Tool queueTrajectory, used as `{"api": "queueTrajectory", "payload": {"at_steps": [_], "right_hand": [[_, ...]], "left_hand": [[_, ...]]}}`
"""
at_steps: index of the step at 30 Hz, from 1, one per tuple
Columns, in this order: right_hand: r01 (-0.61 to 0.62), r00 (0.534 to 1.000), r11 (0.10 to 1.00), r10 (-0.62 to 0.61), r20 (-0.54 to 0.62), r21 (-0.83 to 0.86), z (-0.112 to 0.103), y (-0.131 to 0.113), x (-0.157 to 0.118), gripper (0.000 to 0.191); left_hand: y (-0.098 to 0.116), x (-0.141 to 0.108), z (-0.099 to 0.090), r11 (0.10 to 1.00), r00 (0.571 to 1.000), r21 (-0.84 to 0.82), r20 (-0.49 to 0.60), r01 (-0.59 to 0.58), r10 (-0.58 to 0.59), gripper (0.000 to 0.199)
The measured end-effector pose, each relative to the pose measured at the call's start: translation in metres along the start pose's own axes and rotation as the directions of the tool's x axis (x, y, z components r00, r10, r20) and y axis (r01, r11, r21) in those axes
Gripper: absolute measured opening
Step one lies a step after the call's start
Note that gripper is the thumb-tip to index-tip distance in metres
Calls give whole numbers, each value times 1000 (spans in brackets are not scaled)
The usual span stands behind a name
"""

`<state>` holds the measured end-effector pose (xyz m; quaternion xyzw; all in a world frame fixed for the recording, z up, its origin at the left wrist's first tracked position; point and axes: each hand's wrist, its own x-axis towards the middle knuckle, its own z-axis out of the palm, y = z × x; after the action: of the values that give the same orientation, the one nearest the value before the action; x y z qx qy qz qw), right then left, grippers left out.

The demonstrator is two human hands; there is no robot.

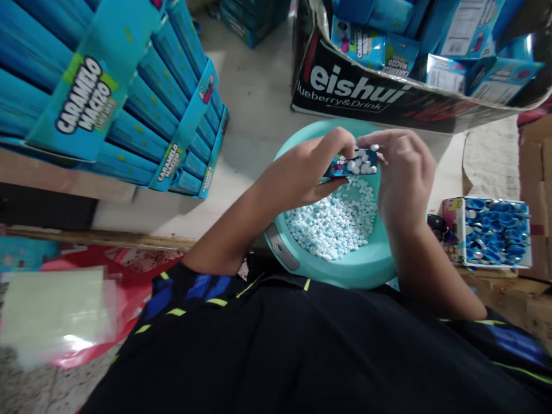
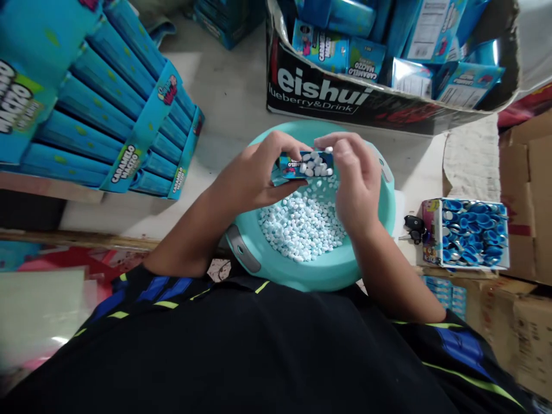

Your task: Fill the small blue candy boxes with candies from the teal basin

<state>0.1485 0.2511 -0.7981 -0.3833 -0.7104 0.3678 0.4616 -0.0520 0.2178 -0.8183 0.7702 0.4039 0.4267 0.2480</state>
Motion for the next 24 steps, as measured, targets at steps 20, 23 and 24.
{"api": "queueTrajectory", "payload": {"at_steps": [20, 23, 24], "right_hand": [[358, 918, 890, -280, 282, -283, -36, 11, 5, 10], [299, 946, 916, -249, 208, -266, -32, 12, 8, 13], [286, 952, 924, -243, 187, -255, -31, 12, 8, 13]], "left_hand": [[-2, 6, -5, 880, 949, -362, 46, 307, -312, 62], [-2, 6, -6, 877, 948, -364, 60, 313, -313, 61], [-1, 7, -6, 876, 947, -364, 69, 316, -312, 61]]}}
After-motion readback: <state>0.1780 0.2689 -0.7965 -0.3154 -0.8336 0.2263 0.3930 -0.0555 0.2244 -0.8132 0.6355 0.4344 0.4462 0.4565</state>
